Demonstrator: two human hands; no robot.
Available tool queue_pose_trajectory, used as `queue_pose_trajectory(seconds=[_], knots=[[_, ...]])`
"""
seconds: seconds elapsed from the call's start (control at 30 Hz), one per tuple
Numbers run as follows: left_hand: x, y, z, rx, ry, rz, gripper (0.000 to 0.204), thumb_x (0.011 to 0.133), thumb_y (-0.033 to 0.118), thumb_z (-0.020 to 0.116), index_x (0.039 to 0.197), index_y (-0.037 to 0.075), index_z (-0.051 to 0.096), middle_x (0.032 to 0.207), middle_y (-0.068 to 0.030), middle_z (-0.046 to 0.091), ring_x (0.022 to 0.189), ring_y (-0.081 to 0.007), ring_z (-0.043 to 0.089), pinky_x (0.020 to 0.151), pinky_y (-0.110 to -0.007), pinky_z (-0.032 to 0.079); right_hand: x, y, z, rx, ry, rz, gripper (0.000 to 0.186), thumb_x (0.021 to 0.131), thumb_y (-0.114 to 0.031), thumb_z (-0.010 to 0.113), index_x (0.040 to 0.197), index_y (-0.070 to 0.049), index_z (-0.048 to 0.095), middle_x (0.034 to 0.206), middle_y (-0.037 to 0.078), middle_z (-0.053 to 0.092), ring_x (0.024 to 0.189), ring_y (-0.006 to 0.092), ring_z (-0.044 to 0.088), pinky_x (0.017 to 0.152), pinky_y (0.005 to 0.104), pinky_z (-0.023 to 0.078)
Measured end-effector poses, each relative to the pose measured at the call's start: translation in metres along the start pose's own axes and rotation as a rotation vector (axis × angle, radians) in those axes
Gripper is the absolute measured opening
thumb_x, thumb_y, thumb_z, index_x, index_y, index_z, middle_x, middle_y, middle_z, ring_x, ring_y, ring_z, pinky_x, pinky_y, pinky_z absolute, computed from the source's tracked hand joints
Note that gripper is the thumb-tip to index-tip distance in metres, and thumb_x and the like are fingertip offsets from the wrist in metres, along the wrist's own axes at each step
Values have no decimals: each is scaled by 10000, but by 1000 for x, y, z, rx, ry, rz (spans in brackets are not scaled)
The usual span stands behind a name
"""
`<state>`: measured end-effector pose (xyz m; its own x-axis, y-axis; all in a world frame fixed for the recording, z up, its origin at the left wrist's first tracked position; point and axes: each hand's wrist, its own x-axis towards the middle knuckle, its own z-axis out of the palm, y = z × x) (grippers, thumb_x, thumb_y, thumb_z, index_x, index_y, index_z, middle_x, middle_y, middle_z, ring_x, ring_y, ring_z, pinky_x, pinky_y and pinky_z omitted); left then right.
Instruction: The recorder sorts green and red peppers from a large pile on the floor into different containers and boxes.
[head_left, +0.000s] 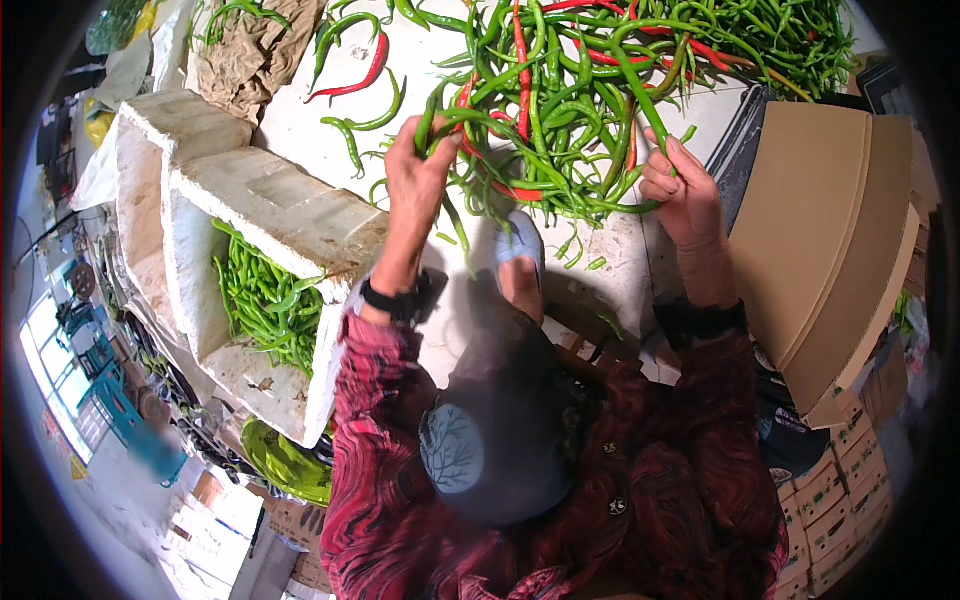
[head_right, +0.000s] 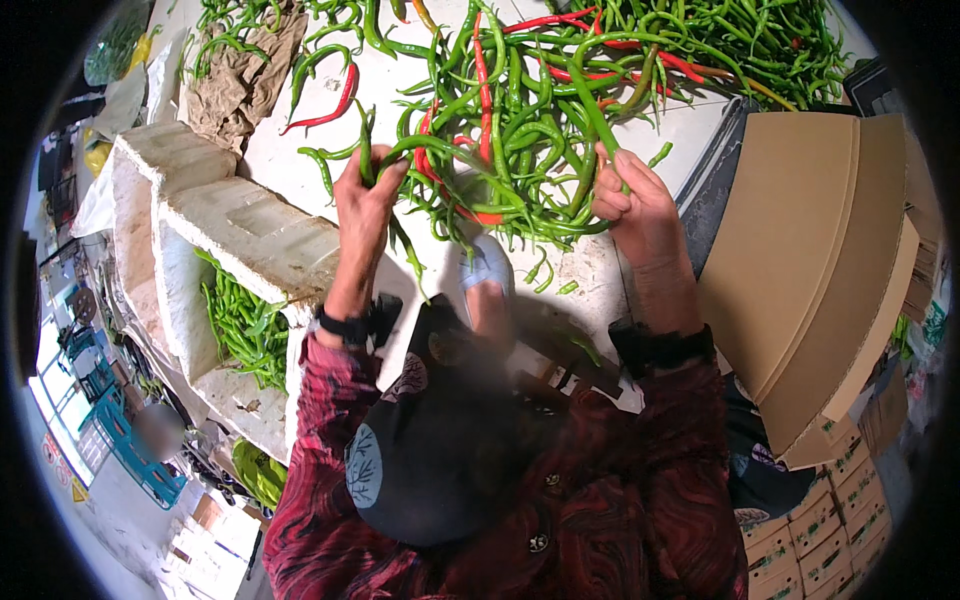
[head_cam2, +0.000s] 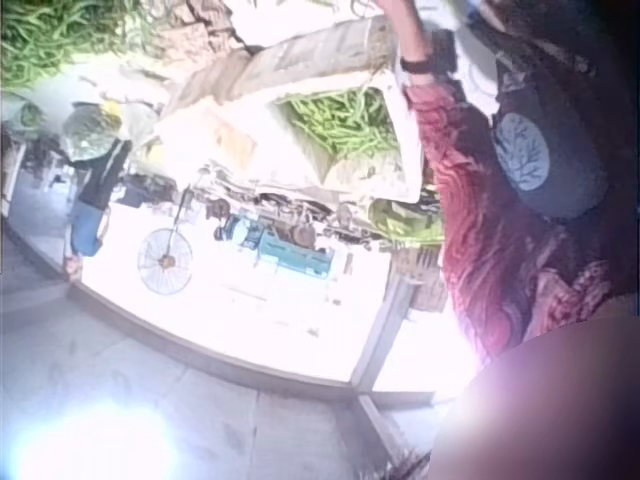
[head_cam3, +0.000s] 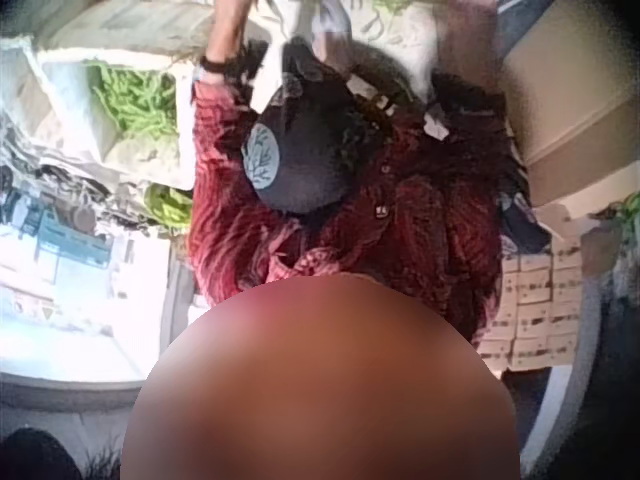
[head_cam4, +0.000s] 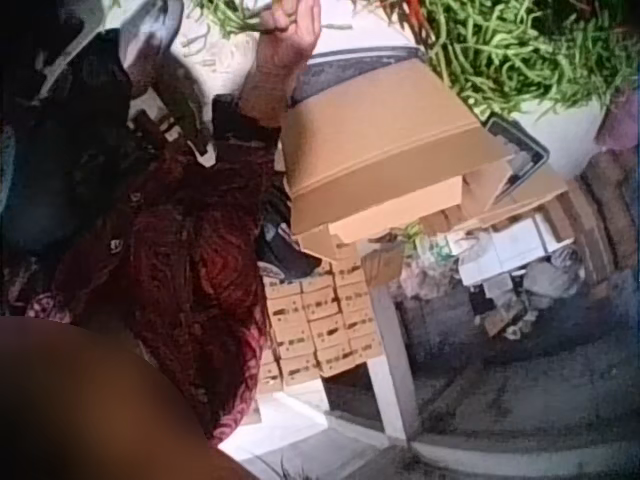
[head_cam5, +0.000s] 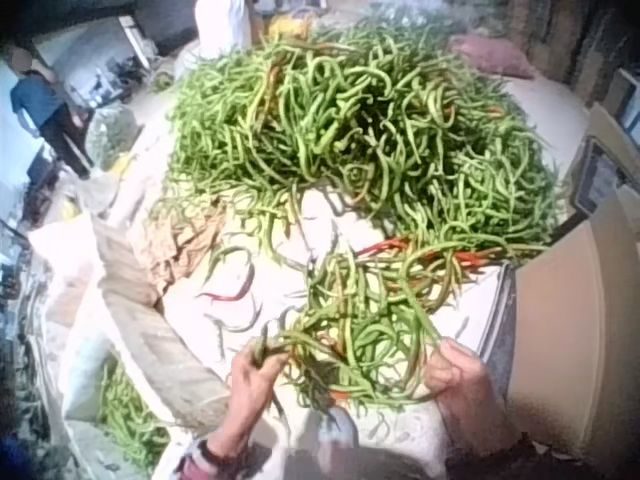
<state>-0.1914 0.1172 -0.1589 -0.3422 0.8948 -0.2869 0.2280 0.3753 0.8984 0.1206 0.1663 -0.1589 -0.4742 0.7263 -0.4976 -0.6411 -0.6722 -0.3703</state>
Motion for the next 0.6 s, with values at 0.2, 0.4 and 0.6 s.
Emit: queue_pose_trajectory(seconds=[0.2, 0.4, 0.6], knots=[[69, -69, 40, 804, -102, 472, 698, 696, 23, 689, 1338, 161, 450, 1153, -150, 537, 1139, -344, 464, 910, -464, 394, 0, -3, -6, -49, 10, -27, 154, 974, -138, 446, 1045, -8, 491, 719, -13, 399, 567, 60, 352, 530, 208, 290], [76, -83, 38, 937, -10, 401, 418, 749, 131, 659, 1157, 155, 570, 992, -112, 570, 927, -307, 530, 761, -442, 369, 35, 17, -19, -579, 208, -19, 175, 872, -146, 606, 980, -37, 521, 760, -5, 493, 595, 42, 405, 536, 196, 313], [33, -58, 10, 690, 53, 415, 337, 691, 11, 654, 1012, 113, 633, 895, -113, 648, 824, -290, 615, 710, -406, 482, 98, 53, -60, -1064, 444, -247, 328, 747, -170, 746, 965, -25, 549, 760, 29, 556, 652, 92, 506, 565, 254, 401]])
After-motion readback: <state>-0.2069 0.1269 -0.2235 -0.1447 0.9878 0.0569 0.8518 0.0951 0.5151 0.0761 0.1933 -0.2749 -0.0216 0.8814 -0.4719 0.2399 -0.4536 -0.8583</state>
